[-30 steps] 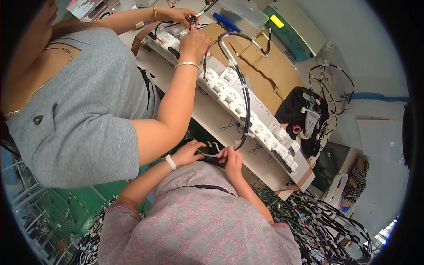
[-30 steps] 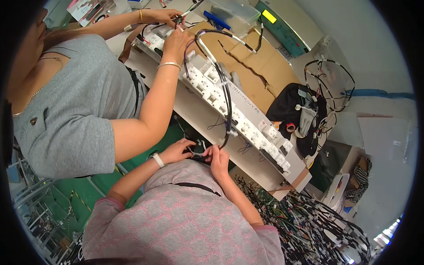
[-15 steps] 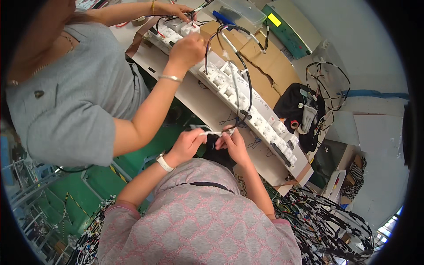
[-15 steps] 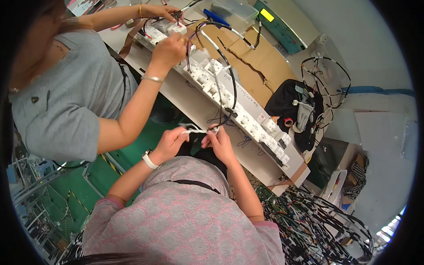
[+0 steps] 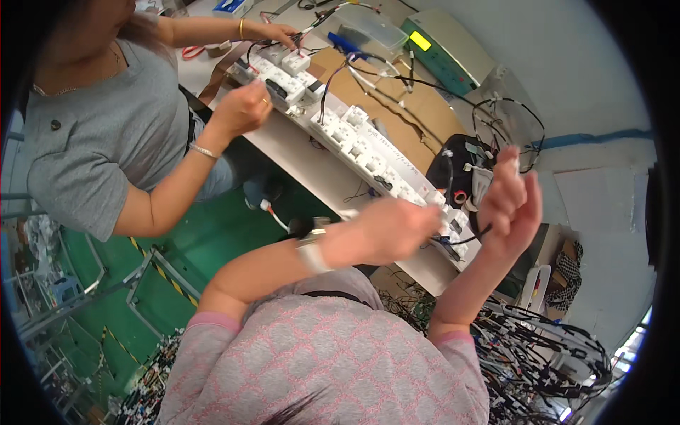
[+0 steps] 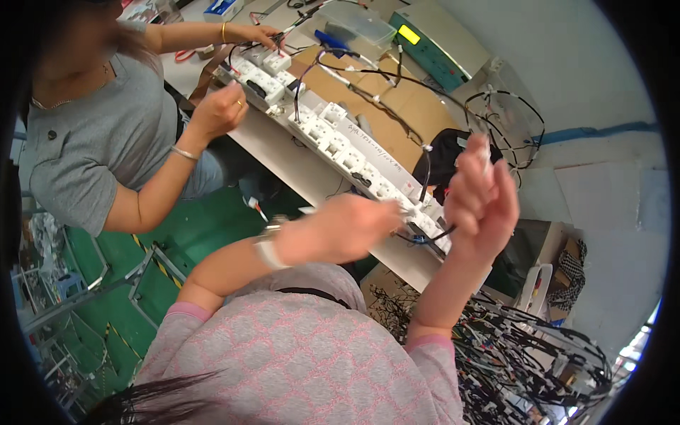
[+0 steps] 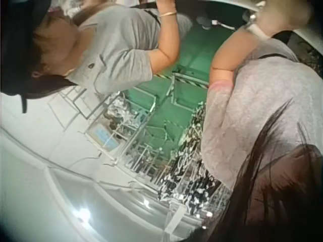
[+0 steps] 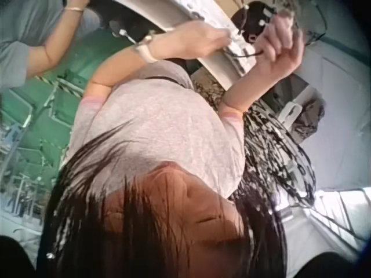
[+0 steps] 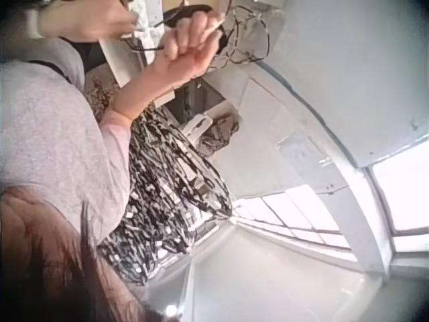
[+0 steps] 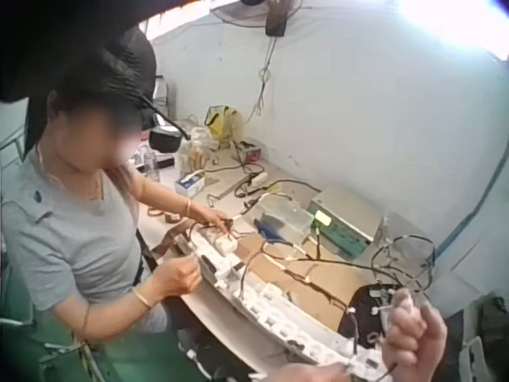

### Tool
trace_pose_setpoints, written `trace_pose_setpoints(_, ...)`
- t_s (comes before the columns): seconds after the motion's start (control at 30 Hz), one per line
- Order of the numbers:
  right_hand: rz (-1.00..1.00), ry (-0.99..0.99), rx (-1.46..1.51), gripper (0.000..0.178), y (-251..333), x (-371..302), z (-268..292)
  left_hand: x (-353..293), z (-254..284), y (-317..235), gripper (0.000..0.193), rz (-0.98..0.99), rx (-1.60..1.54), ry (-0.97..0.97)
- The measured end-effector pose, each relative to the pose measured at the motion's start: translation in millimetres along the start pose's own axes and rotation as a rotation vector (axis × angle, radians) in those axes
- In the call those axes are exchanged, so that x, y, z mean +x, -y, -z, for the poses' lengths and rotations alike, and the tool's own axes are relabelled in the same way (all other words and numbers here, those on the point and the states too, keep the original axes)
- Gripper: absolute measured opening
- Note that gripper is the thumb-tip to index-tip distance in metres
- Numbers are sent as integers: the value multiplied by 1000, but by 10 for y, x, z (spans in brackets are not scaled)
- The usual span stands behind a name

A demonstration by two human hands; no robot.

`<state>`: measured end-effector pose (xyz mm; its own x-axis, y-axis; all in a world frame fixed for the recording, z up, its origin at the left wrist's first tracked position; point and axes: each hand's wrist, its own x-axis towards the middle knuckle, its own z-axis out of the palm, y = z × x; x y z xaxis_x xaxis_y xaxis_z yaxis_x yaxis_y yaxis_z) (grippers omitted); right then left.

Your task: Assembling electronic components by connecting various wires and cables onto a long chassis at a workbench.

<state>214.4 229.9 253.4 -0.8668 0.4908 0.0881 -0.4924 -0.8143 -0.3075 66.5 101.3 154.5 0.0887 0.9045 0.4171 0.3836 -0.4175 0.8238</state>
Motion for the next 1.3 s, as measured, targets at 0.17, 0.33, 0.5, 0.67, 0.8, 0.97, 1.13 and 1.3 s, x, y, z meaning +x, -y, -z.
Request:
trace_pose_setpoints(0.17, 64, 30, 51, 38, 104, 286, -311, 843, -1134, 26, 9, -86, -617, 184)
trace_pose_setpoints(0.33, 165, 5, 58, 40, 227, 222, -194, 1455, -837, 163, 18, -82, -906, -154)
trace_pose_setpoints(0.5, 149, -89, 102, 34, 187, 417, 219, 1385, -464, 882, 25, 24, -483, -236)
trace_pose_setpoints(0.67, 187, -169, 87, 28, 256, 588, 637, 857, -260, 814, 31, 389, -257, 181)
trace_pose_setpoints(0.8, 211, -260, 81, 26, 364, 789, 773, 422, -192, 1073, 35, 370, -539, 221)
trace_pose_setpoints(0.97, 317, -248, 49, 12, 415, 1078, 958, -133, 18, 1088, 35, 283, -693, 36)
trace_pose_setpoints(1.13, 625, -528, -314, 16, 298, 1298, 1190, -285, -33, 1224, 34, 455, -624, 9)
trace_pose_setpoints(1.3, -174, -379, -1564, 23, -303, 745, 1305, -391, 161, 1320, 32, 587, -982, -99)
